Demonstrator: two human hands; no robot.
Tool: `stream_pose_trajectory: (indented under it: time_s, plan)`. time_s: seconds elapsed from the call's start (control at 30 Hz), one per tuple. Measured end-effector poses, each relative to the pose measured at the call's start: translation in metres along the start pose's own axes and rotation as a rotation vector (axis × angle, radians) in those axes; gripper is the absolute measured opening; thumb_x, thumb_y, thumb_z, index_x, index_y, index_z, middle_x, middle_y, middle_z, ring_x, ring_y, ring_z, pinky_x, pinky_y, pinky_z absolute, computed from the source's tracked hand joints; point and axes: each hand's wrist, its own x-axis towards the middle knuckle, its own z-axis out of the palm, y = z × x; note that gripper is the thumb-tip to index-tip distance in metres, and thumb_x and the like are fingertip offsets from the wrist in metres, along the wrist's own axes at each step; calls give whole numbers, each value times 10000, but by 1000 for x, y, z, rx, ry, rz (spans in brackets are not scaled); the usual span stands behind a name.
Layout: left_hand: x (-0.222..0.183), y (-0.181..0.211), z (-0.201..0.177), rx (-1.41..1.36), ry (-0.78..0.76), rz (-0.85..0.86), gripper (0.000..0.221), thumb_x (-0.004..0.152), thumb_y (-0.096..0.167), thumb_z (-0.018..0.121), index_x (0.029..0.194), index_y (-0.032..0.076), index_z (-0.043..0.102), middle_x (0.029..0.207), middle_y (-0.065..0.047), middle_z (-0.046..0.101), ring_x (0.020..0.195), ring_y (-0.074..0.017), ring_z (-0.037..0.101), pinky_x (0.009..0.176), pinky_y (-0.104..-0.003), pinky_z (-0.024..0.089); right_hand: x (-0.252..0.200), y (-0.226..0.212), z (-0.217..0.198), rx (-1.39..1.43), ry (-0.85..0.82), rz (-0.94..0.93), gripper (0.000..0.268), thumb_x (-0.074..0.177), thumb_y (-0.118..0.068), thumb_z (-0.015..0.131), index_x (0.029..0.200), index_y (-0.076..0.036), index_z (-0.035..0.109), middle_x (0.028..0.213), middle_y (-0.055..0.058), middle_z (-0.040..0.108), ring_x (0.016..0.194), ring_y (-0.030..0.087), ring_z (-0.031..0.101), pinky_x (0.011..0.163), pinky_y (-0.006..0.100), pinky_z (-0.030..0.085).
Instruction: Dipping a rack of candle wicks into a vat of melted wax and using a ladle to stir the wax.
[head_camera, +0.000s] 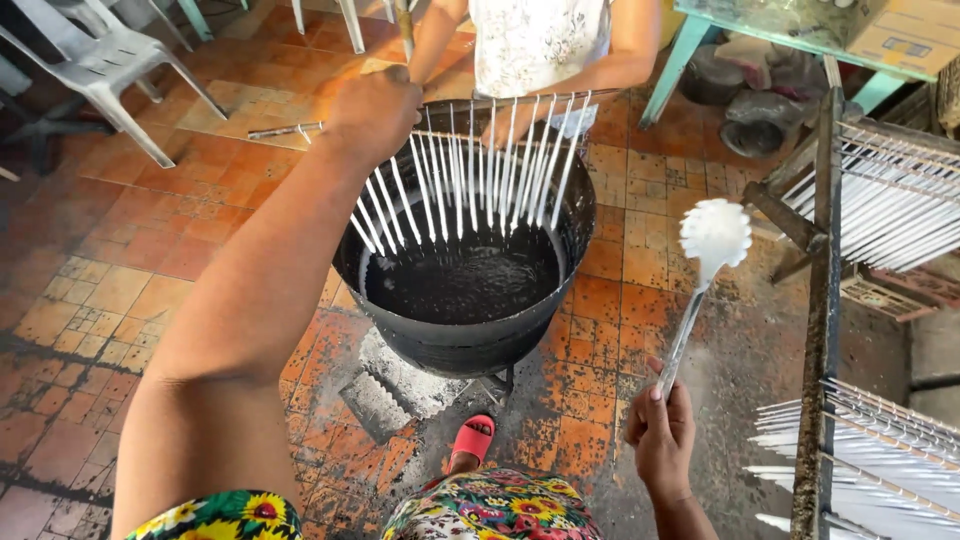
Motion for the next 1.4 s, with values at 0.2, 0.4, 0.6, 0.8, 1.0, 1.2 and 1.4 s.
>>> stream_pose_trajectory:
  time_s: [0.2,0.4,0.6,0.8,1.0,1.2,1.4]
  plan:
    - [-9,-7,-28,-22,63,10,260,996,179,667,1170,-13,690,998,-129,616,773,-422,709,571,-549,592,69,-88,15,304,-48,99,271,1048,-2,432,838,-149,518,562,-94,430,389,22,330,304,144,291]
    - [-30,-10,-69,7,-1,-28,207,1066,161,552,1109,98,744,993,-154,713,842,-412,709,664,-508,585,157,-136,48,701,-337,106,255,1133,-195,524,1205,-49,721,602,-55,612,385,11,388,281,153,299]
    - [-37,-26,-99,-118,77,-15,164,1057,202,589,1131,191,734,1137,-33,639,929,-344,694,677,-501,582,218,-186,112,553,-114,169,327,988,-304,686,1118,-4,668,801,3,672,385,-12,409,287,131,331]
    - [-40,-34,-116,-86,153,66,197,1074,209,570,1075,172,764,1089,-73,648,880,-354,679,590,-492,557,241,-223,147,460,-95,174,465,790,-369,817,1078,-18,713,850,25,686,382,-11,374,308,128,312]
    - [-44,-40,-119,-88,252,149,157,1067,172,628,1080,71,747,1051,-131,694,818,-393,701,608,-510,571,246,-227,149,469,-151,55,180,906,-199,792,890,-37,714,786,42,714,375,5,404,313,150,309]
    - [-43,-35,-120,-97,275,136,156,1034,170,682,1038,28,745,1035,-155,665,827,-418,696,590,-509,572,267,-216,150,494,-86,71,149,931,-173,751,841,-73,687,713,66,646,397,39,358,331,166,265]
    - [-73,-31,-95,-131,842,127,536,778,325,950,1250,139,778,1146,-111,579,1026,-360,575,794,-509,495,261,-214,153,502,-29,40,181,936,-172,756,824,-49,687,705,88,647,395,46,356,341,164,267]
